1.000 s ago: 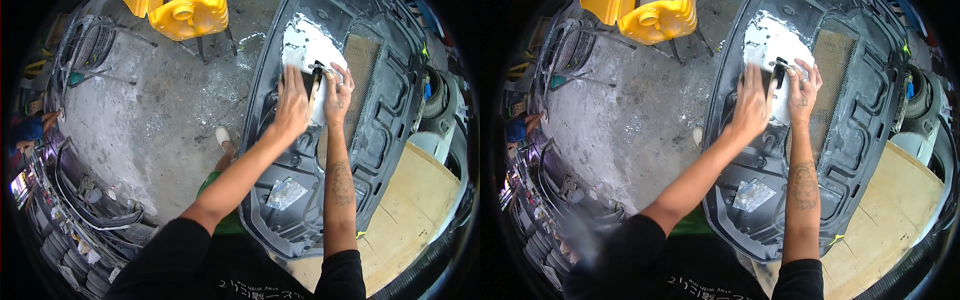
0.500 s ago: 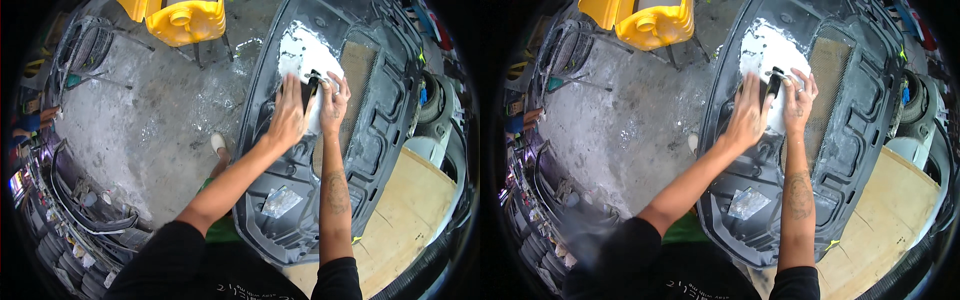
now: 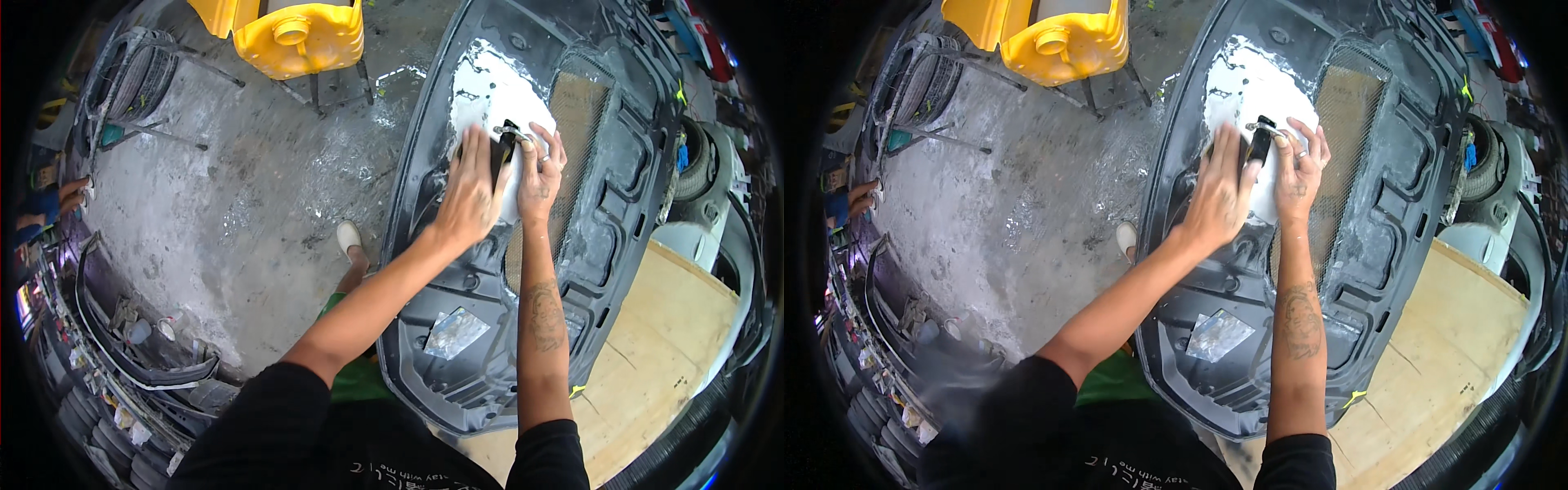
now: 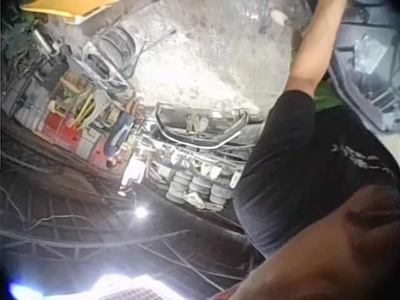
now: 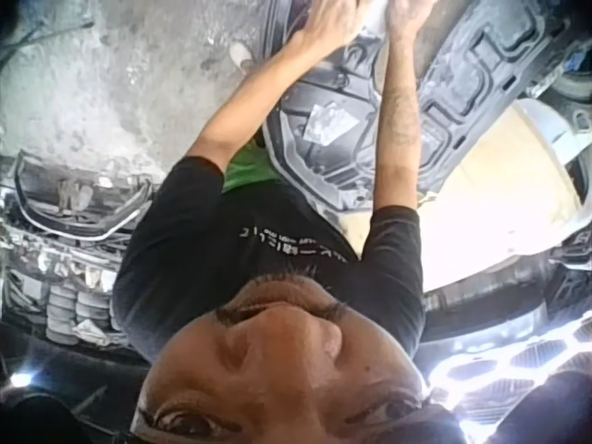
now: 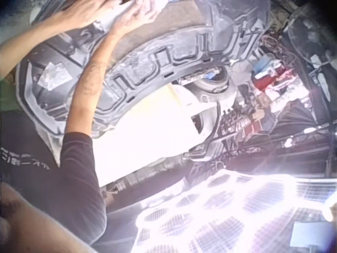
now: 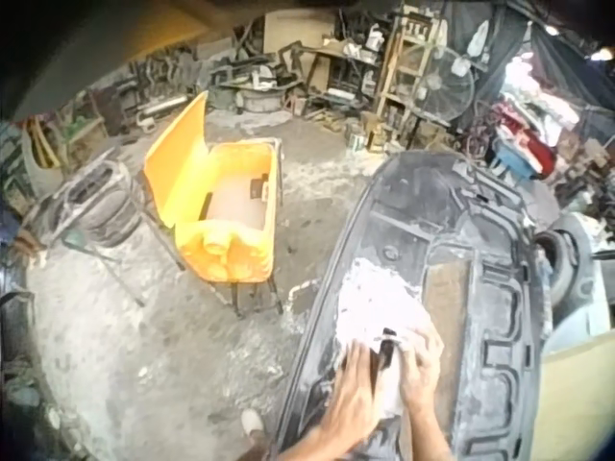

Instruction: Sanding down body filler on a car hood component using a sanding block.

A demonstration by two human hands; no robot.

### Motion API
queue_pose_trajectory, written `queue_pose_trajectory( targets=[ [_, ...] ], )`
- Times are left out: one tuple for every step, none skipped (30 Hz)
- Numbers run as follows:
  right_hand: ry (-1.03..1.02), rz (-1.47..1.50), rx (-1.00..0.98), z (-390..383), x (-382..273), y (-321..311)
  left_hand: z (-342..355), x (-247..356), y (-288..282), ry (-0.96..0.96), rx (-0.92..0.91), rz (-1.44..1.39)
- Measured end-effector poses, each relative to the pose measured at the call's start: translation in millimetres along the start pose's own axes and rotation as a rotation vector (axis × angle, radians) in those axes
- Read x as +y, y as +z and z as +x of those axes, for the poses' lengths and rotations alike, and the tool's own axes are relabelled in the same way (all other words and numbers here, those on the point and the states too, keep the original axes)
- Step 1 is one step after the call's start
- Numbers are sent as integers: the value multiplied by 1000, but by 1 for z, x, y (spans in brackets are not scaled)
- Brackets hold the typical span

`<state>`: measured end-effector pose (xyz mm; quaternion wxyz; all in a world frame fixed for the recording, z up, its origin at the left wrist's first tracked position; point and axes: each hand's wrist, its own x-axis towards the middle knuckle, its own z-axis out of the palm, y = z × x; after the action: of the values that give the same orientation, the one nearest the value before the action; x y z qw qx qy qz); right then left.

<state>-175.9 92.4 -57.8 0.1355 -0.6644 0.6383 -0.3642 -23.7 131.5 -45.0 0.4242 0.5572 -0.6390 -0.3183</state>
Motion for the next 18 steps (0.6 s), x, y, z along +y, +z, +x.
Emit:
queue_pose_trajectory(
  targets=[
    [4,32,11,2,-5,2,21,-1,-1,-16,20,21],
    [7,63,24,3,-10,3,33,0,0,-30,42,41],
    [1,50,24,2,-9,3,31,1,3,-53,53,-2],
    [0,38,31,1,-2,-1,18,1,8,-46,51,-14],
    [10,2,18,-4,4,-4,-6,1,8,-46,16,-51],
    [20,-13,-2,-6,1,-2,-18,2,-1,-54,-13,-69],
    [31,16,2,-6,0,-2,-18,2,-3,-48,-32,-63],
    [30,27,3,-1,-1,0,-4,0,1,-46,-29,-52],
    [23,42,9,2,-5,5,22,-7,4,-12,27,35],
    [14,52,20,6,-7,9,47,-15,6,27,84,118],
    [5,54,16,7,-4,9,67,-13,3,53,215,1],
    [16,47,26,4,1,2,81,-3,-8,-79,213,-211],
    [19,39,19,4,1,1,84,0,-27,-218,163,-214],
    [15,34,17,8,0,0,88,1,-50,-351,121,-215],
    [0,46,28,8,-1,1,89,-7,-71,-449,150,-209],
    [-6,68,45,8,-1,0,90,-18,-89,-544,177,-207],
    [-24,37,34,9,-2,2,90,-27,-107,-462,295,-240],
    [-41,-2,26,9,-2,0,90,-35,-122,-374,406,-282]
  ],
)
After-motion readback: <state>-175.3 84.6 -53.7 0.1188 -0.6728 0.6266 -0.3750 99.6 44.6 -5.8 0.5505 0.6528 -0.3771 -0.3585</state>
